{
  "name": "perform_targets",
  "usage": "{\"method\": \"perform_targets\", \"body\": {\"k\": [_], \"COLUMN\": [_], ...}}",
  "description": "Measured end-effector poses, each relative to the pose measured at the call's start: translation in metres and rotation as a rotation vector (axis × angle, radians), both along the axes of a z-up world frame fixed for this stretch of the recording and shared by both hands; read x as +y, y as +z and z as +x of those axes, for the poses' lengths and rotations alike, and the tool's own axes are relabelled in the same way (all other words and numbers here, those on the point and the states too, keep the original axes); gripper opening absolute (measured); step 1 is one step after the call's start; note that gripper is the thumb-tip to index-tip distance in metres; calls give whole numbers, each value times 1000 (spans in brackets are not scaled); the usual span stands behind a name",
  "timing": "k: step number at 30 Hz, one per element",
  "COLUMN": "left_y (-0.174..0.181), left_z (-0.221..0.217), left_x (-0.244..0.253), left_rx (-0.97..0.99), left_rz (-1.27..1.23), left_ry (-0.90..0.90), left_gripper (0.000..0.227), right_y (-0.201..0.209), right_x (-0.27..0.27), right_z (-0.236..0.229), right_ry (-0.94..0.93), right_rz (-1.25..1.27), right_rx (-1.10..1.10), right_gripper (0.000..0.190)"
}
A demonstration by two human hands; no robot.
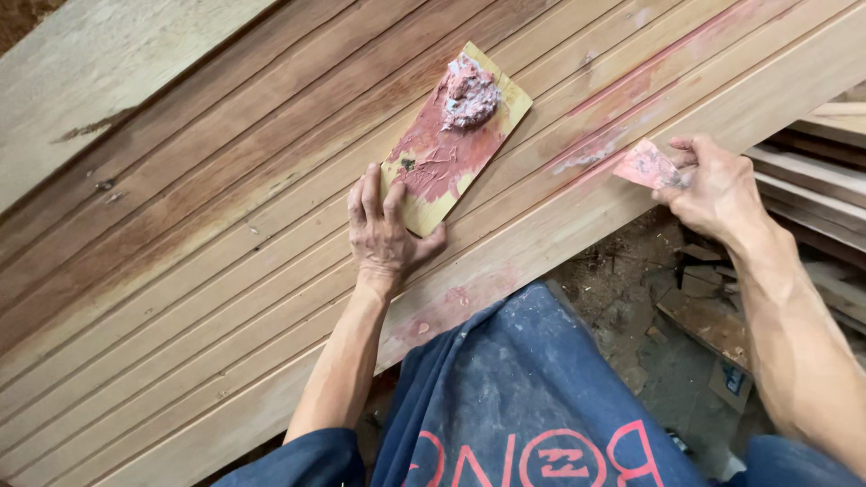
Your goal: The person applies pink filler paste into the grooves of a wooden panel using a small putty knife. They repeatedly scoop filler from a wooden board and press it into the gaps between slats, smoothing the surface along the length of the panel.
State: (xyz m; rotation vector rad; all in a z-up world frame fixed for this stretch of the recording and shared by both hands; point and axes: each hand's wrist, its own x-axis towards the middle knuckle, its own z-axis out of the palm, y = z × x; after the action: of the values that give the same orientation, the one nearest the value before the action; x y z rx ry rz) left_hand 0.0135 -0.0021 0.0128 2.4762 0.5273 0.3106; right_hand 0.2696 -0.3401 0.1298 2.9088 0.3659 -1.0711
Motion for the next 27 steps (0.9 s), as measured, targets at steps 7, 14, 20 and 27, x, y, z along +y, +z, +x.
{"method": "perform_targets", "body": {"k": [7, 14, 20, 27], "left_y": [-2, -22, -22, -27], "left_z": [-6, -5, -4, -4], "left_x": [-6, -71, -142, -142], "left_rx": [-33, -34, 76, 91], "left_rz": [38, 124, 156, 191], "left_ry": [23, 331, 629, 654], "left_gripper": [79, 81, 83, 81], "right_y": [-8, -20, -25, -38], "right_x": [31, 100, 123, 128], "right_z": [61, 65, 48, 35], "right_ry": [1017, 1617, 1895, 1975], "right_rz": [-318, -312, -351, -315], "right_rx": [-104, -114, -52, 11], "right_gripper": [40, 12, 9, 14]}}
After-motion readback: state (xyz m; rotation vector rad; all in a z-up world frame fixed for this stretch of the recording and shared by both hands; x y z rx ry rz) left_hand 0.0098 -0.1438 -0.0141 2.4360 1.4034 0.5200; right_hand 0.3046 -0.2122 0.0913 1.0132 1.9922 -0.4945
